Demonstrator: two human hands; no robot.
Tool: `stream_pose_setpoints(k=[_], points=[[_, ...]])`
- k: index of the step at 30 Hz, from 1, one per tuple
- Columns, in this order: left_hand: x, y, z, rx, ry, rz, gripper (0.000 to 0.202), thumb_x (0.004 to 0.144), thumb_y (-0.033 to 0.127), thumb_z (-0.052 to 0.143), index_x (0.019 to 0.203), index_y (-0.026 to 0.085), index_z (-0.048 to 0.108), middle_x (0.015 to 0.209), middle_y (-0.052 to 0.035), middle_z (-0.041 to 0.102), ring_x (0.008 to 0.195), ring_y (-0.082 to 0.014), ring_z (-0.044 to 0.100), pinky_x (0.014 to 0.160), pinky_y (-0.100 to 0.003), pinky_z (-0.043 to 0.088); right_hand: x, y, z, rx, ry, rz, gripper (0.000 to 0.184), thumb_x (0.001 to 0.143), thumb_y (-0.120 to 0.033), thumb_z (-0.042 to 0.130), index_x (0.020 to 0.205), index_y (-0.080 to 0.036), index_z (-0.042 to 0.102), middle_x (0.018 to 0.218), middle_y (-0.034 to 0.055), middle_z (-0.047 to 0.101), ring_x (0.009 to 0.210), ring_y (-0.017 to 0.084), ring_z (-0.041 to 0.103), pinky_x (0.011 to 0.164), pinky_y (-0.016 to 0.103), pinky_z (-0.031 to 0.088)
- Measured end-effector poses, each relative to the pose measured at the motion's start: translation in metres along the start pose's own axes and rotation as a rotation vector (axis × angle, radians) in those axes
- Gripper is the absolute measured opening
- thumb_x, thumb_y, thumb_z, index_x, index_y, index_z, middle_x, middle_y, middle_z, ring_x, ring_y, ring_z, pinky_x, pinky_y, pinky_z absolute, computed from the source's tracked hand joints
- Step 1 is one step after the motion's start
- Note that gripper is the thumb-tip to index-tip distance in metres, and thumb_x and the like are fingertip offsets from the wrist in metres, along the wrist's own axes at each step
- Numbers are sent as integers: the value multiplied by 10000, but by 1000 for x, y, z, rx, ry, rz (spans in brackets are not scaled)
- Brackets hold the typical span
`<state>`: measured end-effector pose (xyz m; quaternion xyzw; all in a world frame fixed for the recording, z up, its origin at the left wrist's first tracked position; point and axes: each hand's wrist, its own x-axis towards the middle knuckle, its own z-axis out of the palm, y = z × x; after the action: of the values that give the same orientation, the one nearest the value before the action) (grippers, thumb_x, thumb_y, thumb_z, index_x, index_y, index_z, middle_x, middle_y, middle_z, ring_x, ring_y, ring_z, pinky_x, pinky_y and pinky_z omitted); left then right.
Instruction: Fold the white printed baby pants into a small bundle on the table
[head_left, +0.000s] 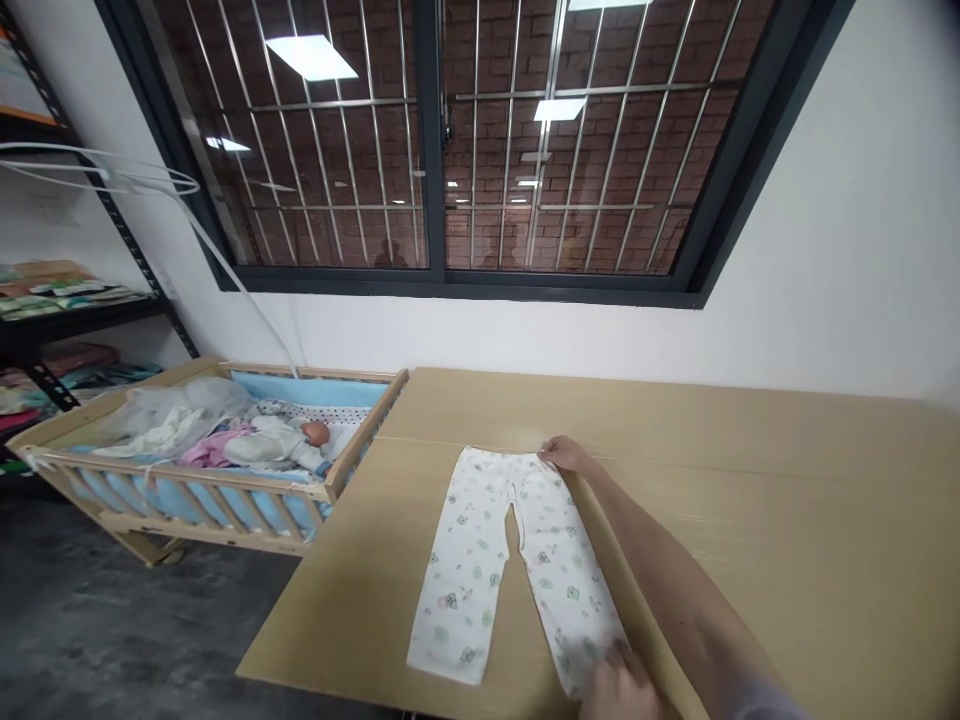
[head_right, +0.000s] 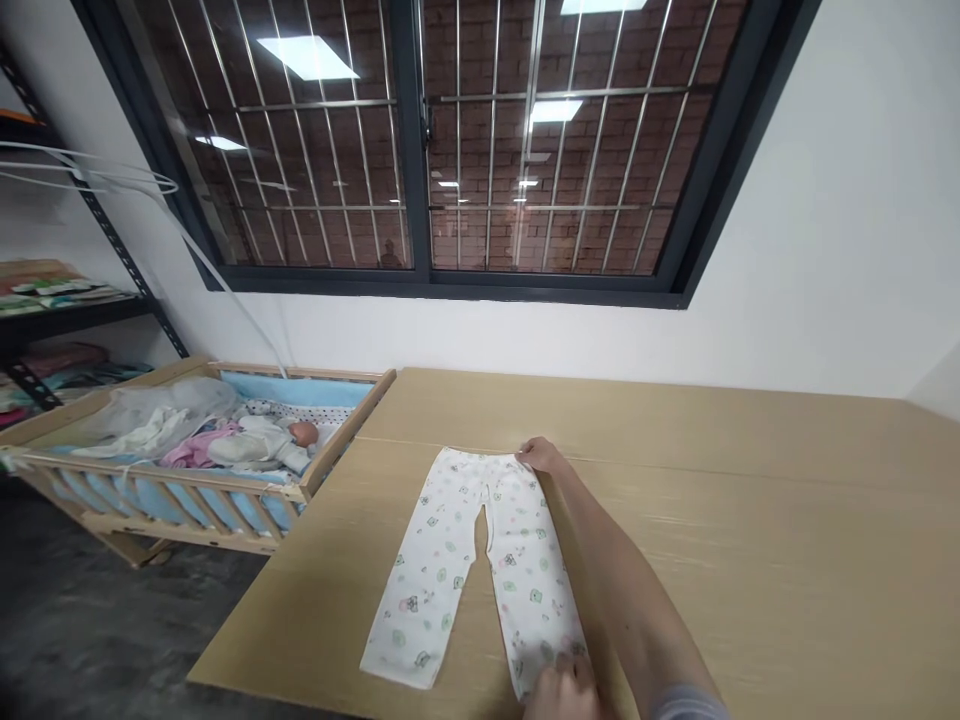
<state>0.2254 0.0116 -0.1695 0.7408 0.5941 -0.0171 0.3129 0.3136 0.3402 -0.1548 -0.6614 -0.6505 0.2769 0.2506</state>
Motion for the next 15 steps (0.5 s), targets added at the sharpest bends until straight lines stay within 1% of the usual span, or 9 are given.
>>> stream_pose_setpoints(k=[3, 5, 6, 8, 10, 11, 13, 15], points=[[-12, -4, -28, -9, 34, 134, 475, 791, 60, 471, 1208, 78, 697, 1134, -243, 720, 1033, -365, 690, 825, -485, 567, -6, -5, -3, 7, 22, 10, 156, 713, -255, 747, 629, -179, 640, 672, 12, 664, 768, 213, 652, 616, 232, 415], [-24, -17, -51, -47, 93, 232, 379, 808, 101, 499, 1113, 101, 725, 1060, -219, 740, 959, -340, 704, 769, -430, 563, -8, -12, -8, 11, 22, 16, 162, 719, -238, 742, 619, -179, 628, 636, 12, 648, 709, 197, 635, 575, 226, 400], [-31, -27, -63, -102, 146, 271, 324, 817, 142, 524, 1065, 120, 730, 1018, -196, 747, 903, -315, 708, 731, -393, 556, -9, -17, -11, 15, 12, 17, 182, 724, -231, 734, 597, -181, 614, 590, 8, 625, 649, 186, 615, 542, 226, 386], [-44, -52, -85, -303, 309, 298, 223, 853, 232, 531, 959, 168, 716, 876, -118, 745, 742, -229, 688, 641, -306, 520, -9, -30, -17, 28, -26, 13, 252, 739, -215, 706, 529, -191, 568, 474, -9, 544, 506, 156, 538, 471, 228, 346], [-58, -81, -102, -510, 480, 265, 214, 899, 311, 494, 862, 200, 673, 731, -46, 699, 623, -161, 637, 584, -246, 480, -9, -48, -19, 51, -57, 1, 325, 757, -196, 669, 472, -203, 514, 391, -26, 459, 404, 126, 448, 418, 229, 310], [-64, -96, -108, -586, 549, 231, 237, 914, 348, 478, 825, 208, 648, 684, -25, 676, 596, -146, 623, 570, -230, 470, -8, -58, -17, 65, -63, -4, 348, 765, -185, 654, 456, -208, 495, 370, -31, 434, 375, 116, 417, 401, 228, 299], [-75, -126, -114, -682, 645, 141, 287, 922, 425, 473, 781, 219, 615, 641, -8, 658, 587, -145, 633, 563, -218, 473, -6, -81, -8, 90, -60, -12, 364, 772, -166, 635, 442, -209, 487, 349, -31, 420, 345, 106, 396, 381, 221, 296], [-84, -152, -114, -721, 716, 13, 333, 911, 493, 477, 759, 228, 610, 613, -3, 661, 599, -163, 656, 582, -228, 496, -4, -104, 8, 108, -48, -12, 357, 768, -148, 630, 435, -200, 512, 341, -19, 441, 337, 110, 430, 379, 208, 325]])
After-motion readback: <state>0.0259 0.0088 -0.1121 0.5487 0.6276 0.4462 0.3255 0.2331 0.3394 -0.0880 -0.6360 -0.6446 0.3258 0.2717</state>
